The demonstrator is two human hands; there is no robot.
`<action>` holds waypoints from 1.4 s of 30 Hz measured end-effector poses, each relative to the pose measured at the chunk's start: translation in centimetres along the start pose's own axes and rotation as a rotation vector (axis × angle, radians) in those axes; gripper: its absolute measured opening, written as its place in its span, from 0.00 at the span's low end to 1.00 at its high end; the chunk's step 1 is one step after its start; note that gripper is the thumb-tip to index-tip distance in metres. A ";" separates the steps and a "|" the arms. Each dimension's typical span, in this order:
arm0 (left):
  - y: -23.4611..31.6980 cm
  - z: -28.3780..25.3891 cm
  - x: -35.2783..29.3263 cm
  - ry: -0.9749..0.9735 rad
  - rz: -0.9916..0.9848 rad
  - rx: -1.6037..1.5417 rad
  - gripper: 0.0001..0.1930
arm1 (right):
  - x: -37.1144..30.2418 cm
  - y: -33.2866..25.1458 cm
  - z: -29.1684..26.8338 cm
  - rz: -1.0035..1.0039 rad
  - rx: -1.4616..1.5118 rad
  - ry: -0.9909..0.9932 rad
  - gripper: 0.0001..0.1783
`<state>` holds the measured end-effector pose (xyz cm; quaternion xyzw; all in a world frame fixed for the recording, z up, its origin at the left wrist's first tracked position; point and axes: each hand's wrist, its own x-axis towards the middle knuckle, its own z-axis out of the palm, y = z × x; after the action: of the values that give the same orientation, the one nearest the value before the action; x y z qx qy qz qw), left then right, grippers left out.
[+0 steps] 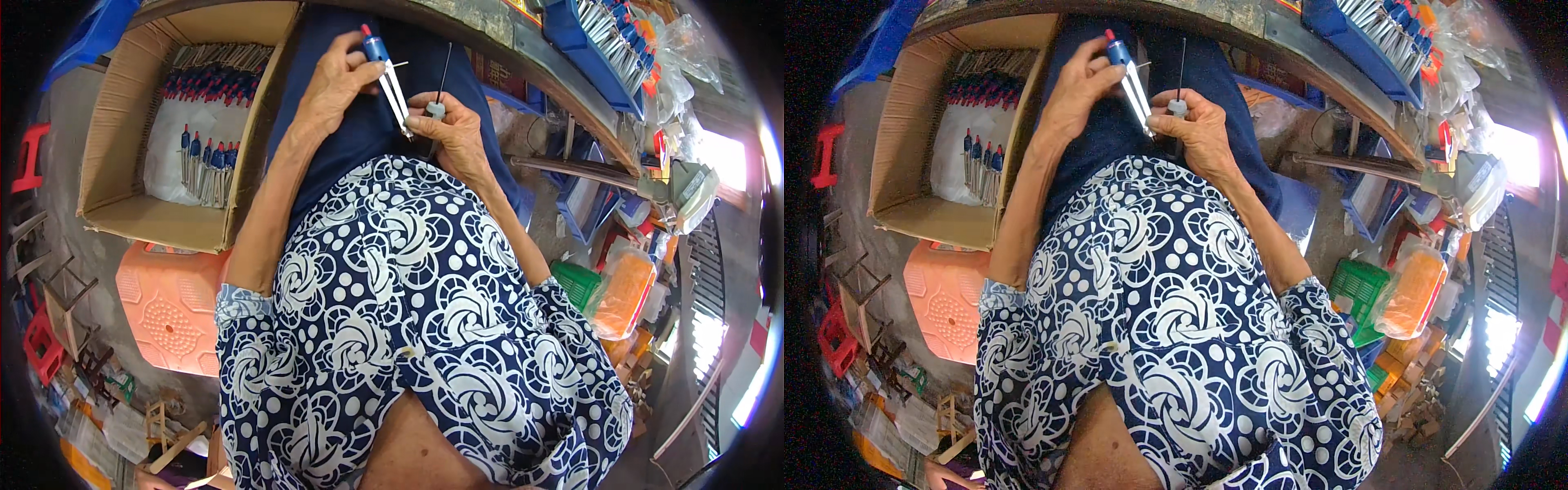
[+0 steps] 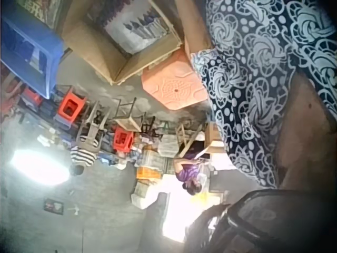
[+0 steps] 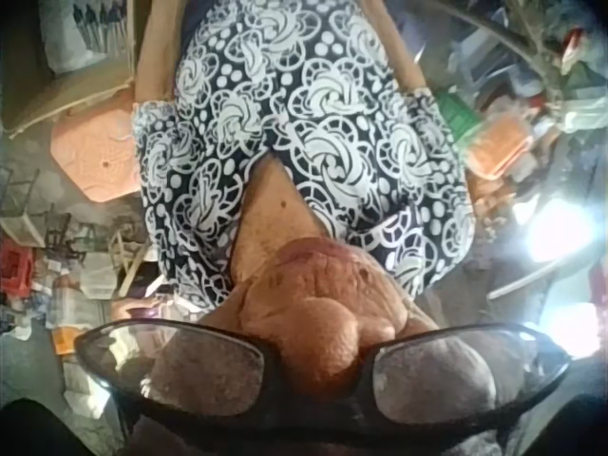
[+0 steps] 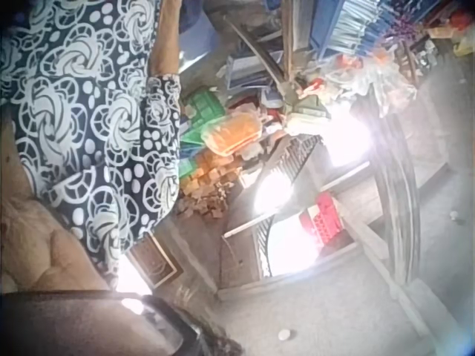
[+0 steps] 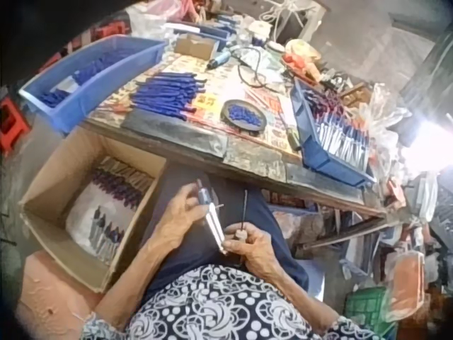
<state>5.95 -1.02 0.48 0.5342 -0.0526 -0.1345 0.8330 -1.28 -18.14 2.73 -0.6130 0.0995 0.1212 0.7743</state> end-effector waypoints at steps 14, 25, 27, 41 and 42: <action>-1.5 -0.1 0.4 -0.084 -0.036 -0.054 0.11 | -0.1 -0.5 0.1 0.071 0.070 -0.035 0.13; -1.8 -0.3 0.5 -0.134 -0.016 -0.063 0.11 | -0.1 -0.5 0.3 0.050 0.057 -0.038 0.13; -1.8 -0.3 0.5 -0.138 -0.018 -0.061 0.11 | -0.1 -0.5 0.3 0.070 0.060 -0.015 0.14; -1.9 -0.4 0.5 -0.192 -0.051 -0.078 0.12 | 0.2 -0.2 0.2 0.082 0.043 -0.007 0.12; -1.9 -0.4 0.5 -0.190 -0.051 -0.079 0.12 | 0.2 -0.1 0.2 0.077 0.044 -0.005 0.12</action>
<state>6.19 -1.60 -1.47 0.4868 -0.1125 -0.2076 0.8410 -1.02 -17.94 2.82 -0.5914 0.1235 0.1504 0.7825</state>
